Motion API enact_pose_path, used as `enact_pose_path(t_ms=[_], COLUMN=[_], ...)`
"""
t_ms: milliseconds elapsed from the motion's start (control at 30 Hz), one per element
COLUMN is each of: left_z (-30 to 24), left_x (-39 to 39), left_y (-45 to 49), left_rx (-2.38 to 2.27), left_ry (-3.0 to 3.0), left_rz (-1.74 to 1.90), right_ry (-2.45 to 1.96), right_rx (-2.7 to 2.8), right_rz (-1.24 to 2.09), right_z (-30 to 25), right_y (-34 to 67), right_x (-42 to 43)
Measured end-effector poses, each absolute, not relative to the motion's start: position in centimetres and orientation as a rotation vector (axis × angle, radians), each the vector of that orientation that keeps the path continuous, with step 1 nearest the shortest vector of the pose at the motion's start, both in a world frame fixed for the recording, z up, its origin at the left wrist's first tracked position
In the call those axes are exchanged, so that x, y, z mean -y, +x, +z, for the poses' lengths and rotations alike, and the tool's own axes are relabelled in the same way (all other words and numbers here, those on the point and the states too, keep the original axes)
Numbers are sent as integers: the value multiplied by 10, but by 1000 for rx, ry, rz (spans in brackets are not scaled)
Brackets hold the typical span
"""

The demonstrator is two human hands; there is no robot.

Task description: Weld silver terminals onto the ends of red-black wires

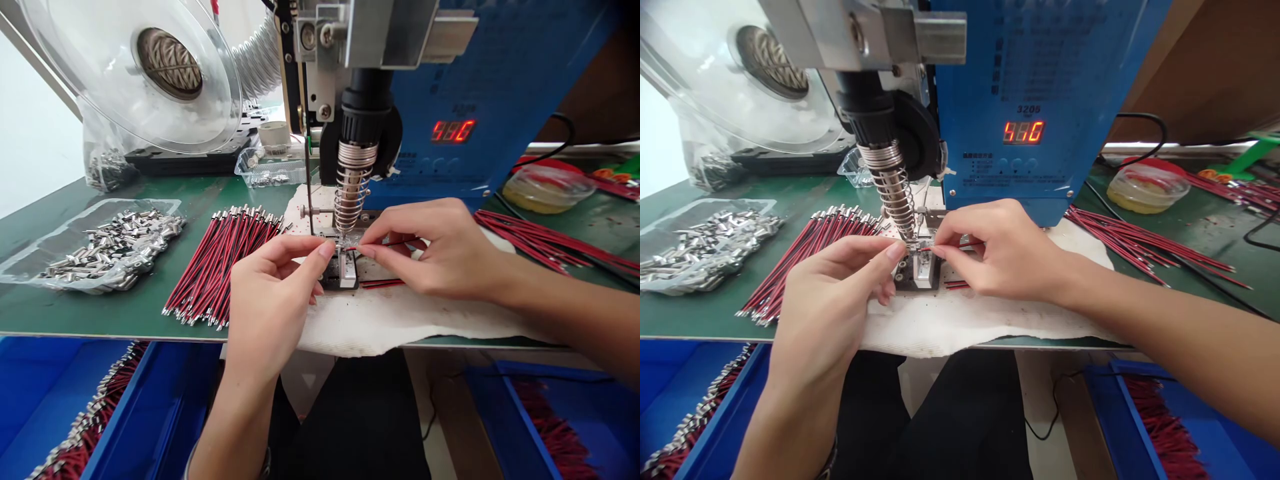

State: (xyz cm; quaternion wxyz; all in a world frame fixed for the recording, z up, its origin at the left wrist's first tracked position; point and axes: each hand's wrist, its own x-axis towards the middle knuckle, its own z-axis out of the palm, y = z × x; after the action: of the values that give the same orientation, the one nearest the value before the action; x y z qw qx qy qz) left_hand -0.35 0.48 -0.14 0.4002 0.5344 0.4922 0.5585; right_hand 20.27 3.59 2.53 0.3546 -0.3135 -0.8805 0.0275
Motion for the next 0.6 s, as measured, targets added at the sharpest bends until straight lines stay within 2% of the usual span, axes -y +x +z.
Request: enact_pose_path(t_ms=[600], left_z=[1], left_x=[-4], left_y=[-2], left_rx=[-1341], left_ry=[1448], left_rz=[1389], right_ry=[-925], right_rx=[2300], right_rz=[159], right_z=[26], right_y=[201], right_x=[-34])
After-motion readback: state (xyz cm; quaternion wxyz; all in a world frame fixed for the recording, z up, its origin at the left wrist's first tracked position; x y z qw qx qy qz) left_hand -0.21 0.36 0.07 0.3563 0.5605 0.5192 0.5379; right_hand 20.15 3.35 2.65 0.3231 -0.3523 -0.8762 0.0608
